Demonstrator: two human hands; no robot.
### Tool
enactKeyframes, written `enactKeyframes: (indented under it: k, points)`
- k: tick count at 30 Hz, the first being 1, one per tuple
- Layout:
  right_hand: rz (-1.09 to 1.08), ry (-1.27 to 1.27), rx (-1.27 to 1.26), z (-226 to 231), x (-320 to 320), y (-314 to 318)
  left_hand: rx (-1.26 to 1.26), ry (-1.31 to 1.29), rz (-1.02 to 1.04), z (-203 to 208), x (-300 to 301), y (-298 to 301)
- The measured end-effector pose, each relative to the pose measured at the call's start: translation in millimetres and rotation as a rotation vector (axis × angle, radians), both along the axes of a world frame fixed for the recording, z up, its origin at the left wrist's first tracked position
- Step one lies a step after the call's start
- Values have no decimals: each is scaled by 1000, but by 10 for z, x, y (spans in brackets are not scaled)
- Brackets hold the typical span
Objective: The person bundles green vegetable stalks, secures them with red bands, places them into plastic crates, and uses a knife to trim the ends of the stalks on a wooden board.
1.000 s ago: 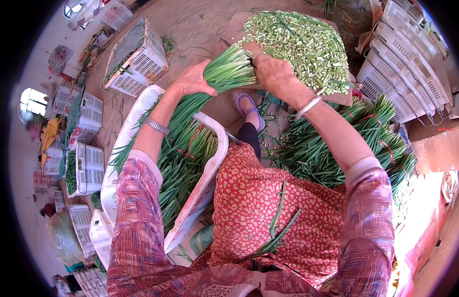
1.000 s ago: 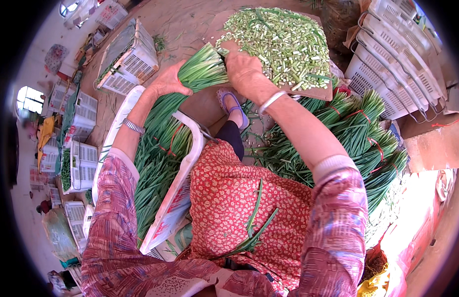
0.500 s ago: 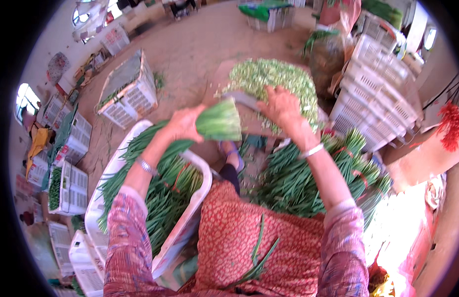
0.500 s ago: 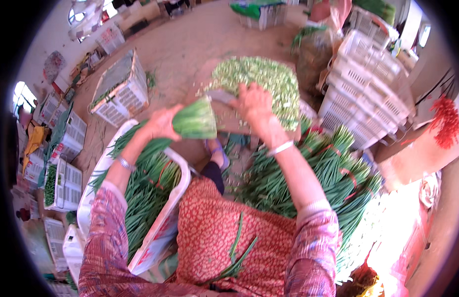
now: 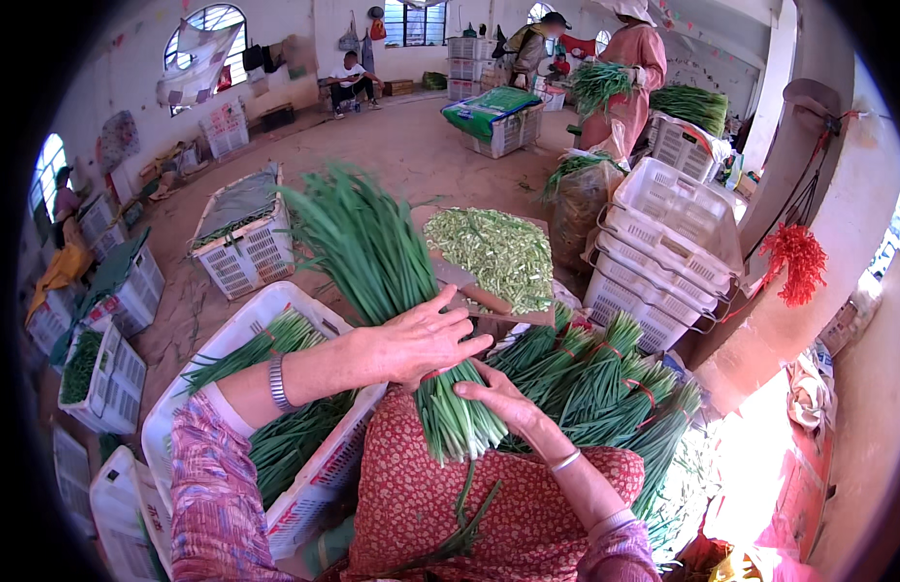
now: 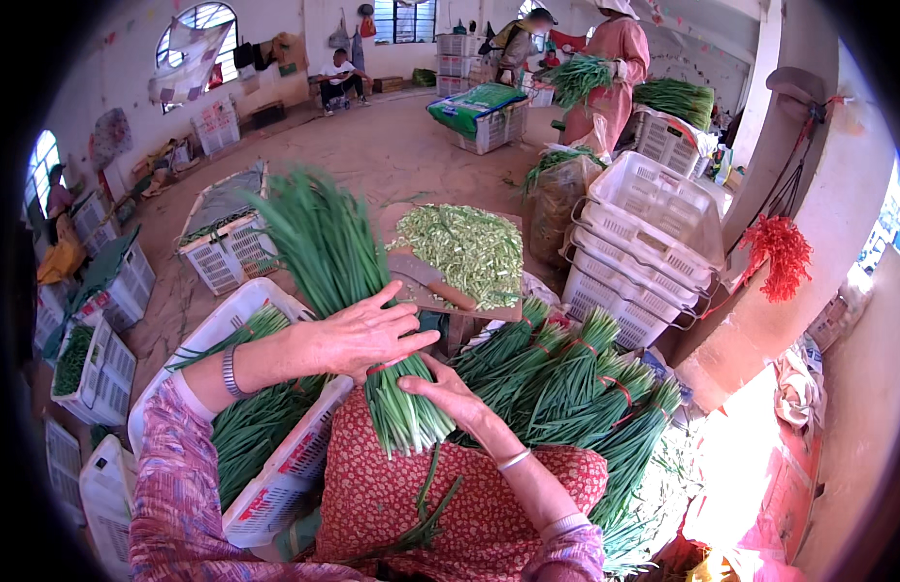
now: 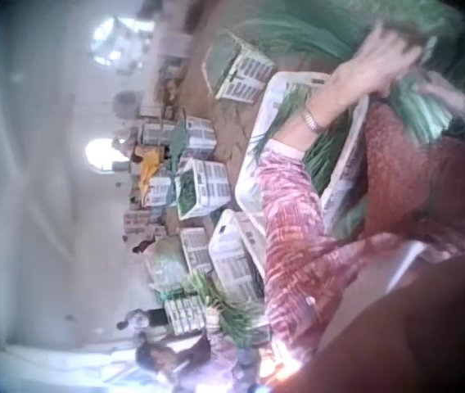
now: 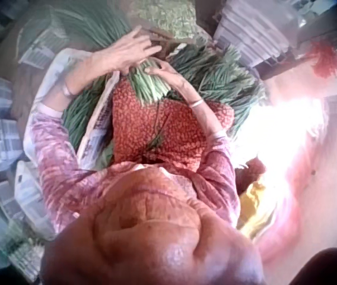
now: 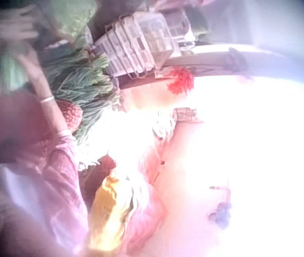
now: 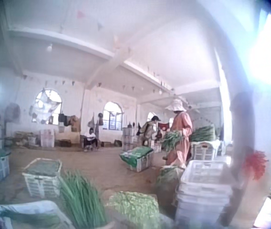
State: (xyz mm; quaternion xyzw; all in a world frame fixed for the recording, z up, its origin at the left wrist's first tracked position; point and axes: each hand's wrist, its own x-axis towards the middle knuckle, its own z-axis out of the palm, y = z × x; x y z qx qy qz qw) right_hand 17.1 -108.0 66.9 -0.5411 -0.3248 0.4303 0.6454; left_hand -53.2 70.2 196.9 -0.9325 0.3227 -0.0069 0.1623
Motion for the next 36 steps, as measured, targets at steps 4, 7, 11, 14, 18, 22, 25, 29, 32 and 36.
enactKeyframes:
  k: [4,7,11,14,18,22,25,29,32,36]
  points:
    - [-144,394,169,-388,-404,-368,-326,-139,-8,73,-465,-47]
    - [-212,462,194,-502,-644,-485,-977,93,433,-67,-960,280]
    - [-231,363,250,-478,-752,-622,-1710,718,695,-1035,-1275,461]
    - [-123,318,285,-290,-864,-541,-1937,963,545,-1269,-1227,196]
    - [-69,158,254,-275,-1207,-241,-2484,706,350,-1144,-1012,121]
    - [11,-107,196,-167,-1355,-142,-2603,506,592,-776,-1175,75]
    - [75,-119,239,-164,-1432,-39,-2506,488,660,-370,-1491,-88]
    - [153,53,299,-408,-1457,109,-2232,523,621,-510,-1634,195]
    - [44,195,365,-581,-1583,261,-2129,599,670,-478,-1827,33]
    - [-105,481,412,-800,-1812,335,-2005,723,722,-650,-2051,-23]
